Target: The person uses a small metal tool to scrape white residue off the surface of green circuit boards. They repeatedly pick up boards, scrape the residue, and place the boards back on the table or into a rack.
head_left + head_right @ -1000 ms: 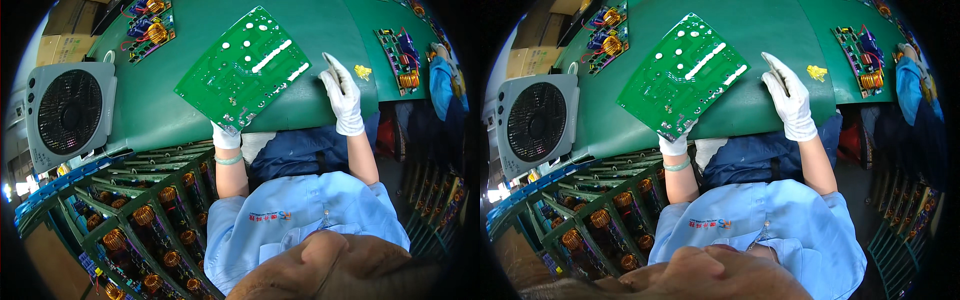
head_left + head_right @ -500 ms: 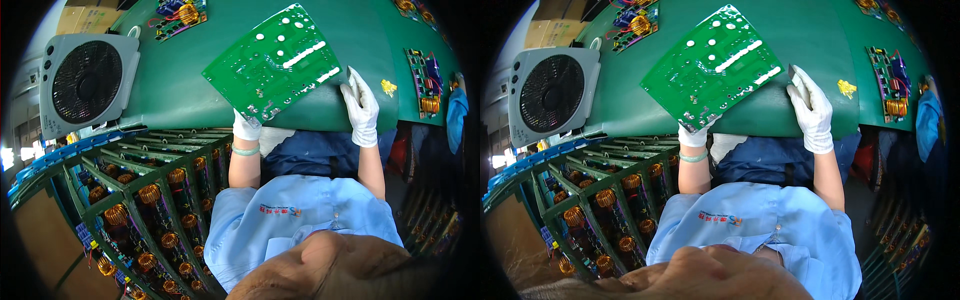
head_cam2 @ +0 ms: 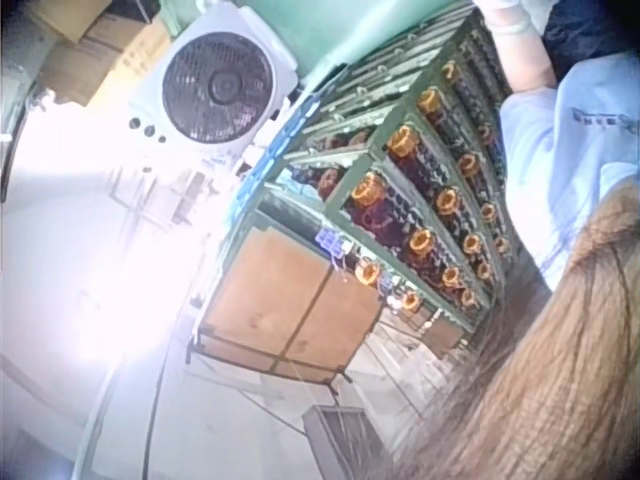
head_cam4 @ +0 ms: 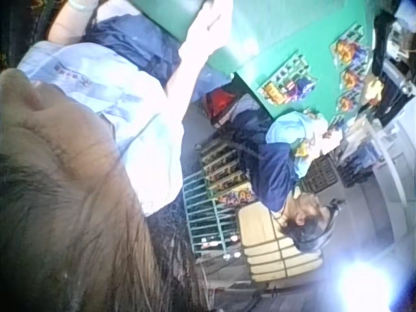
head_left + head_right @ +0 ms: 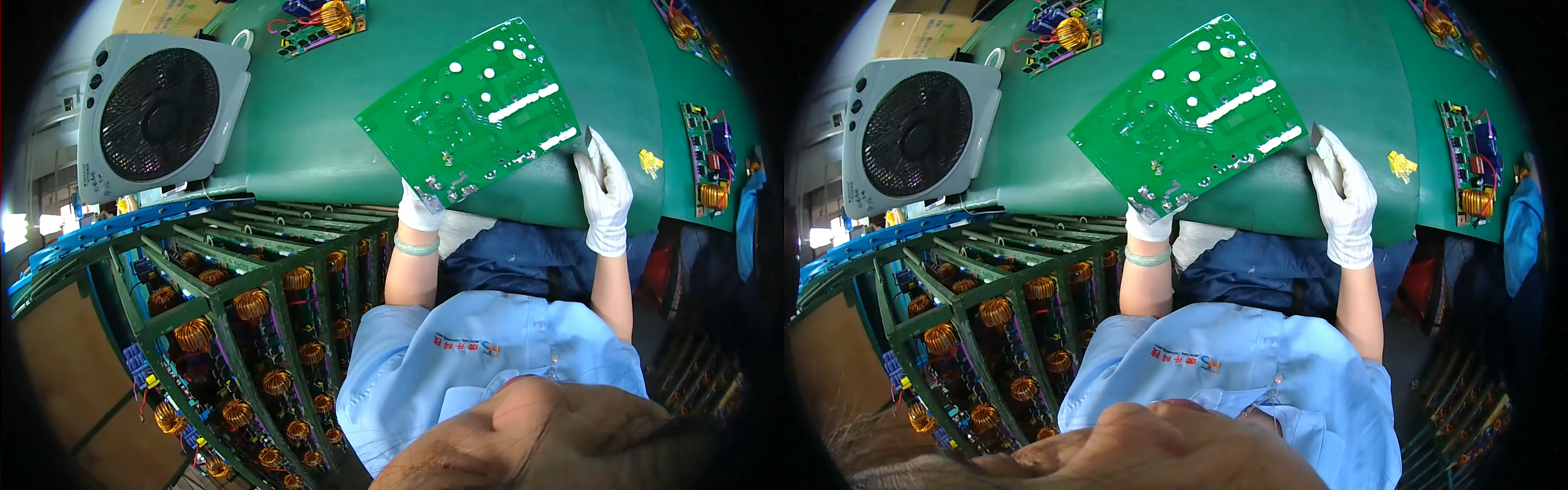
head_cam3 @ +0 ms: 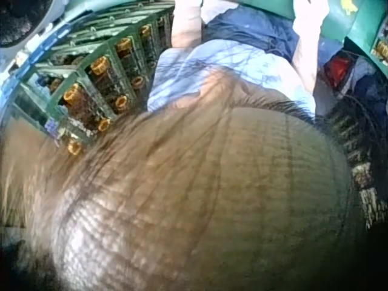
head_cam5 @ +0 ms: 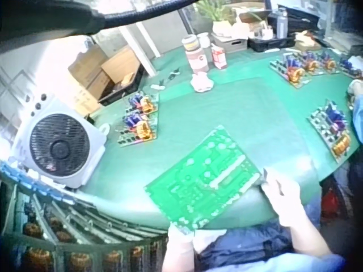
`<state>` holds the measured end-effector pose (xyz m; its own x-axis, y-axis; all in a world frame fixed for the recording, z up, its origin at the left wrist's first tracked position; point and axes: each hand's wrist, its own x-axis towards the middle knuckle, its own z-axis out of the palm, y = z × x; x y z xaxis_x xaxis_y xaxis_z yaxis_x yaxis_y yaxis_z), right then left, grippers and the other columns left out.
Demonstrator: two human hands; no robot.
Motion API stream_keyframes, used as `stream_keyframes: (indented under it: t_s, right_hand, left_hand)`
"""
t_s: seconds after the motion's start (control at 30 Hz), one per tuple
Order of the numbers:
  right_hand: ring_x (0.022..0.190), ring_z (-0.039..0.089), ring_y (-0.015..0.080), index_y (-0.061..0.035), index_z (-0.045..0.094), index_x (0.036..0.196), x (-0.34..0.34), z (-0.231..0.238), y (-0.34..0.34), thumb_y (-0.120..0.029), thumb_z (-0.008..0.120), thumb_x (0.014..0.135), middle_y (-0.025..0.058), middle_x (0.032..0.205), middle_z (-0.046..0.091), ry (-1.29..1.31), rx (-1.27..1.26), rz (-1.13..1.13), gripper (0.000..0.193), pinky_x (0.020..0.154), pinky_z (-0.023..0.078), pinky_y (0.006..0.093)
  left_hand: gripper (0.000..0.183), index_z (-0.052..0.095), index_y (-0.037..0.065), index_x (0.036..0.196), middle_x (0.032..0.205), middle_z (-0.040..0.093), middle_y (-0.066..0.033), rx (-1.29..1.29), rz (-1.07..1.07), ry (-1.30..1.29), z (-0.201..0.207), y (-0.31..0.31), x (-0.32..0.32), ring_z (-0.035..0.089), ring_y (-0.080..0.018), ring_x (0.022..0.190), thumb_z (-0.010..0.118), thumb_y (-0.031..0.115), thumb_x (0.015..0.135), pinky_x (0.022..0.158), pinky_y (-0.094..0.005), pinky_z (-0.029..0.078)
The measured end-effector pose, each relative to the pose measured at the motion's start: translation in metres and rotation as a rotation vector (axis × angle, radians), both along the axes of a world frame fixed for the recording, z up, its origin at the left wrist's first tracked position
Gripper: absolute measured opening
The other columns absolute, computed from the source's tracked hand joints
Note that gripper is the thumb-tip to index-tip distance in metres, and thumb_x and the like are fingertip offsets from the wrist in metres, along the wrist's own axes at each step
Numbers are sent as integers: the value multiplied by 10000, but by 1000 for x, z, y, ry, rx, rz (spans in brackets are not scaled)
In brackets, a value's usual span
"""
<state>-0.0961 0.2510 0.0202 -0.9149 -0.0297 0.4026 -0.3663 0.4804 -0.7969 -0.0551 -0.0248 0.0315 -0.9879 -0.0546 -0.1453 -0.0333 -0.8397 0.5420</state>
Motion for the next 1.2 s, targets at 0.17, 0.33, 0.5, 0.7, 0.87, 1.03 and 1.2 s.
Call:
stream_keyframes:
  t_s: [0.17,0.33,0.5,0.7,0.87,1.03,1.2]
  right_hand:
    - [950,710,236,-44,679,1234,0,2,1,-67,775,846,133,1092,726,21,56,-8,400,859,538,325]
    - [946,712,233,-53,683,1232,0,2,1,-70,779,843,133,1087,728,2,45,-4,401,853,539,326]
    - [946,713,225,-48,685,1227,2,1,0,-64,780,840,131,1086,729,3,37,-13,398,847,540,321]
    - [938,714,221,-41,684,1224,1,1,-1,-63,783,839,129,1082,731,10,10,2,398,844,542,317]
    - [929,713,219,-45,683,1228,1,1,-1,-64,780,840,129,1080,729,27,33,2,400,839,541,315]
    - [919,713,220,-45,683,1226,2,3,-1,-59,772,843,134,1075,727,0,16,8,394,826,543,309]
    - [878,708,228,-36,678,1227,2,11,-2,-47,780,827,137,1049,724,65,88,24,412,784,546,300]
  left_hand:
    - [485,499,22,1379,1284,605,-175,2,4,0,0,0,2,644,-329,1075,508,331,1006,891,-472,561]
    - [479,503,20,1375,1276,609,-175,2,8,-1,-1,3,2,648,-327,1066,512,324,1004,885,-469,563]
    - [473,507,19,1370,1268,614,-175,7,12,-1,-3,1,4,652,-326,1056,517,316,1003,879,-466,565]
    - [466,512,16,1365,1258,620,-175,8,26,-3,-6,1,7,657,-324,1044,522,307,1001,872,-462,567]
    - [460,516,15,1360,1250,624,-174,5,35,-5,-8,0,9,661,-322,1035,527,300,1000,866,-458,569]
    - [454,520,13,1355,1242,629,-174,-6,40,-17,-12,-1,9,665,-321,1025,531,292,998,860,-455,571]
    - [448,523,11,1351,1234,634,-174,-21,40,-42,-19,-2,11,669,-319,1015,536,285,997,854,-451,573]
